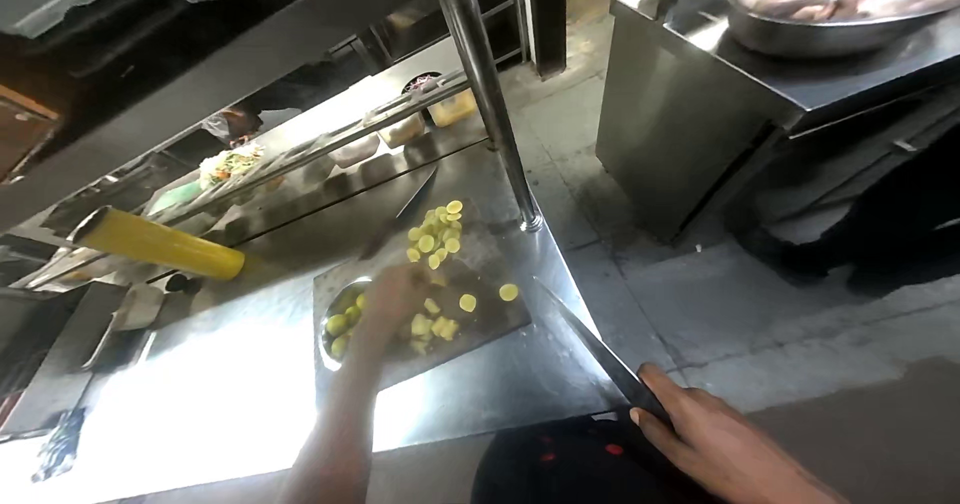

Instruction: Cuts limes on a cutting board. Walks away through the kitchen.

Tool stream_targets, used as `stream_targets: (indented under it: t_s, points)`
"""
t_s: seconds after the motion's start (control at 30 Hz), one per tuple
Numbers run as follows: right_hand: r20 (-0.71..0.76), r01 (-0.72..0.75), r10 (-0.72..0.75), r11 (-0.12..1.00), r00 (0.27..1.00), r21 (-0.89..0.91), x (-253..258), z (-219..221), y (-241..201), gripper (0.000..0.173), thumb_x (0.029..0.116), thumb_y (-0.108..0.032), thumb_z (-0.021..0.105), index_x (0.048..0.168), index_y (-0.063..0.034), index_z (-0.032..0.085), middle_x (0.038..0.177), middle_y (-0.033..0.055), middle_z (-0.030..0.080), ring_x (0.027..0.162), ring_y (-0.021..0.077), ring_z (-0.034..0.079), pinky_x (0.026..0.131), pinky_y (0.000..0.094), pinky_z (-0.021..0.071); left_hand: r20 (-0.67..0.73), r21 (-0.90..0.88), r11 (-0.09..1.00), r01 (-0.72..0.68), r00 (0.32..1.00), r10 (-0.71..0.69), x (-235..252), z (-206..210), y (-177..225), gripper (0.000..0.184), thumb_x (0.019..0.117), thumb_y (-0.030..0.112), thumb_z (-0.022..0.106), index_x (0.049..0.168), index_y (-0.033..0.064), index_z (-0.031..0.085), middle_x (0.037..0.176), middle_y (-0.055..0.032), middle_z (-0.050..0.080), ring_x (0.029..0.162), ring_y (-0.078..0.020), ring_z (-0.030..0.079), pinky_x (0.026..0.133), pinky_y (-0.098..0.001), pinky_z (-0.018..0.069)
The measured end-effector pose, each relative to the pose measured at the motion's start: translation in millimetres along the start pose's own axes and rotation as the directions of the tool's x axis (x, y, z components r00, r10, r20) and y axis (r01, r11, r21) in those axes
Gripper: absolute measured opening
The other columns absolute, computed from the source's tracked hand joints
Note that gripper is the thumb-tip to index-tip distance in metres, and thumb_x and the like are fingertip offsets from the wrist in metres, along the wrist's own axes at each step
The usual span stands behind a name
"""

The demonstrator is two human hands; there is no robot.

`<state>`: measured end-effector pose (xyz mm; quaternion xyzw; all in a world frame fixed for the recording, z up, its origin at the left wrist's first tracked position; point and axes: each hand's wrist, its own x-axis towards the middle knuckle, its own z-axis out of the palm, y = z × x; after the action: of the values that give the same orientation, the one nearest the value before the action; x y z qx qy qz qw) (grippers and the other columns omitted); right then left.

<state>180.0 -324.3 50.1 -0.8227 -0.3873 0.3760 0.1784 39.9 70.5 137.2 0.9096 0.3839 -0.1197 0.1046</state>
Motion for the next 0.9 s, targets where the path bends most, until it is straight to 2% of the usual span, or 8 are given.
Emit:
stream_targets:
  t_s: [0.23, 0.37, 0.47, 0.5, 0.57, 0.63, 0.8, 0.9]
  points:
    - [0.018, 0.009, -0.008, 1.000, 1.000, -0.021, 1, -1, -6, 0.044, 0.0983, -0.046, 0.057, 0.123, -0.0106, 0.053, 0.080, 0.0154, 0.067, 0.076, 0.0383, 0.070, 0.066, 0.0585, 0.0550, -0.049, 0.081, 0.995, 0.056, 0.997, -0.052, -38, -22, -2, 0.023, 0.0964, 0.029, 0.070, 0.118, 0.0206, 0.072, 0.098, -0.0021, 0.077, 0.092, -0.0265, 0.073, 0.083, -0.0588, 0.0561]
    - [0.015, 0.019, -0.019, 0.999, 1.000, -0.026, 3, 0, -7, 0.044, 0.0977, -0.047, 0.056, 0.123, -0.0115, 0.053, 0.079, 0.0139, 0.066, 0.074, 0.0367, 0.070, 0.065, 0.0574, 0.0553, 0.020, 0.148, 0.987, 0.069, 0.997, -0.073, -47, -19, 9, 0.030, 0.1004, 0.028, 0.057, 0.128, 0.0224, 0.069, 0.109, -0.0045, 0.075, 0.102, -0.0291, 0.071, 0.087, -0.0598, 0.0551]
    - [0.033, 0.024, -0.022, 0.999, 0.999, -0.034, 5, -1, -9, 0.043, 0.0980, -0.046, 0.056, 0.123, -0.0120, 0.053, 0.079, 0.0132, 0.066, 0.074, 0.0358, 0.070, 0.065, 0.0567, 0.0556, -0.009, 0.296, 0.953, 0.070, 0.997, -0.070, -44, -7, 10, 0.029, 0.0954, 0.030, 0.061, 0.121, 0.0224, 0.071, 0.107, -0.0097, 0.073, 0.105, -0.0339, 0.068, 0.087, -0.0584, 0.0539]
    - [0.030, 0.028, -0.027, 0.999, 0.999, -0.033, 4, -1, -9, 0.042, 0.0980, -0.046, 0.056, 0.123, -0.0117, 0.053, 0.079, 0.0136, 0.066, 0.074, 0.0363, 0.070, 0.065, 0.0569, 0.0554, -0.007, 0.324, 0.945, 0.049, 0.999, -0.049, -42, -5, 7, 0.033, 0.0919, 0.035, 0.066, 0.123, 0.0235, 0.071, 0.110, -0.0085, 0.073, 0.109, -0.0328, 0.067, 0.093, -0.0568, 0.0521]
    - [0.001, 0.034, -0.034, 0.999, 0.999, -0.033, 3, 2, -7, 0.043, 0.0972, -0.046, 0.057, 0.123, -0.0116, 0.053, 0.078, 0.0137, 0.066, 0.074, 0.0367, 0.070, 0.064, 0.0570, 0.0552, 0.046, 0.381, 0.924, 0.017, 0.998, -0.037, -37, 1, 0, 0.068, 0.0786, 0.053, 0.081, 0.139, 0.0283, 0.062, 0.130, -0.0046, 0.067, 0.125, -0.0301, 0.057, 0.109, -0.0541, 0.0416]
    - [-0.008, 0.026, -0.026, 0.999, 1.000, -0.043, 2, 2, -5, 0.043, 0.0967, -0.047, 0.057, 0.122, -0.0128, 0.054, 0.077, 0.0127, 0.066, 0.073, 0.0357, 0.070, 0.063, 0.0562, 0.0554, 0.082, 0.377, 0.926, -0.004, 0.996, -0.029, -33, 6, -2, 0.081, 0.0741, 0.058, 0.083, 0.145, 0.0307, 0.056, 0.140, -0.0044, 0.060, 0.132, -0.0298, 0.052, 0.110, -0.0540, 0.0409]
    - [-0.042, 0.019, -0.021, 0.999, 0.999, -0.040, 3, 5, -3, 0.042, 0.0967, -0.047, 0.056, 0.120, -0.0125, 0.054, 0.077, 0.0125, 0.065, 0.072, 0.0356, 0.069, 0.062, 0.0560, 0.0547, -0.019, 0.085, 0.978, -0.193, 0.981, 0.195, -15, 26, 29, 0.035, 0.0978, 0.038, 0.067, 0.128, 0.0198, 0.070, 0.126, -0.0065, 0.068, 0.115, -0.0262, 0.066, 0.100, -0.0519, 0.0524]
    - [-0.058, 0.019, -0.020, 1.000, 0.998, -0.018, 0, 5, -2, 0.043, 0.0969, -0.048, 0.056, 0.121, -0.0130, 0.054, 0.077, 0.0117, 0.065, 0.072, 0.0353, 0.069, 0.061, 0.0560, 0.0547, 0.052, -0.061, 0.957, -0.285, 0.956, 0.288, 2, 51, 61, 0.036, 0.1027, 0.035, 0.061, 0.135, 0.0186, 0.066, 0.131, -0.0066, 0.066, 0.115, -0.0247, 0.066, 0.099, -0.0511, 0.0544]
